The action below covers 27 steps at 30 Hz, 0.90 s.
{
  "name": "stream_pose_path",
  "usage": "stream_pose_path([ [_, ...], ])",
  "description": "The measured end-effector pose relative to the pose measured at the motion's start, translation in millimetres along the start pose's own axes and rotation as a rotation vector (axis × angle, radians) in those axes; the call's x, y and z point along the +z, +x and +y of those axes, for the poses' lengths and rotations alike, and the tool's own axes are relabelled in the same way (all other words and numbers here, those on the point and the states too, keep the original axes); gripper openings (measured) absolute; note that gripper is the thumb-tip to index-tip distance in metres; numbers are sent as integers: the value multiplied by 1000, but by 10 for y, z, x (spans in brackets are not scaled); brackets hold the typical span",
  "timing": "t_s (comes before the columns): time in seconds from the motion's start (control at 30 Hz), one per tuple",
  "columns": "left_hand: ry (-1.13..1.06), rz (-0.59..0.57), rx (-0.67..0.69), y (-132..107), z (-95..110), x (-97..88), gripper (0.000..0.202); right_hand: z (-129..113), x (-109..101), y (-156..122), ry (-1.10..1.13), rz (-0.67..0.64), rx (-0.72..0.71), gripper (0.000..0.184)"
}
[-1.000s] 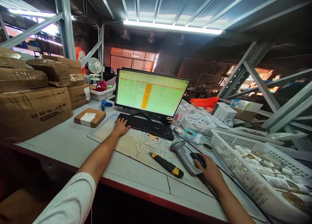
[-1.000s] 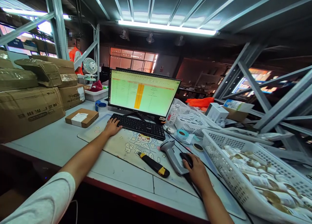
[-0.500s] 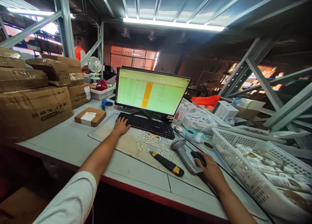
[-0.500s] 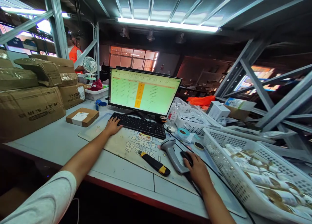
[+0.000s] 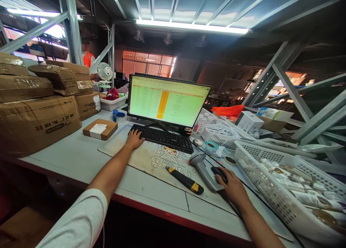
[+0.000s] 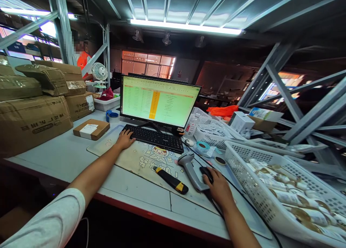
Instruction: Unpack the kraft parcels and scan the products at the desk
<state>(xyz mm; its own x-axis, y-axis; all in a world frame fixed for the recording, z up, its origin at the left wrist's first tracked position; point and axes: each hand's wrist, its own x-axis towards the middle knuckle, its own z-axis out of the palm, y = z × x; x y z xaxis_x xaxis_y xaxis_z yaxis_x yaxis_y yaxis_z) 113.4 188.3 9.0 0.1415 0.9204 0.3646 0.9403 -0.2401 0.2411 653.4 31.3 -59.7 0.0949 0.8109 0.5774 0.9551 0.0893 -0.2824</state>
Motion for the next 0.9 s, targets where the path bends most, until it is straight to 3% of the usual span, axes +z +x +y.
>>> stream_pose_path([
  [0.6,0,-4,3,23,-10,26,70,-2,-7,4,-23,-8,18,75],
  [0.9,5,6,1,8,8,9,69,-18,-1,-2,-29,15,9,68],
])
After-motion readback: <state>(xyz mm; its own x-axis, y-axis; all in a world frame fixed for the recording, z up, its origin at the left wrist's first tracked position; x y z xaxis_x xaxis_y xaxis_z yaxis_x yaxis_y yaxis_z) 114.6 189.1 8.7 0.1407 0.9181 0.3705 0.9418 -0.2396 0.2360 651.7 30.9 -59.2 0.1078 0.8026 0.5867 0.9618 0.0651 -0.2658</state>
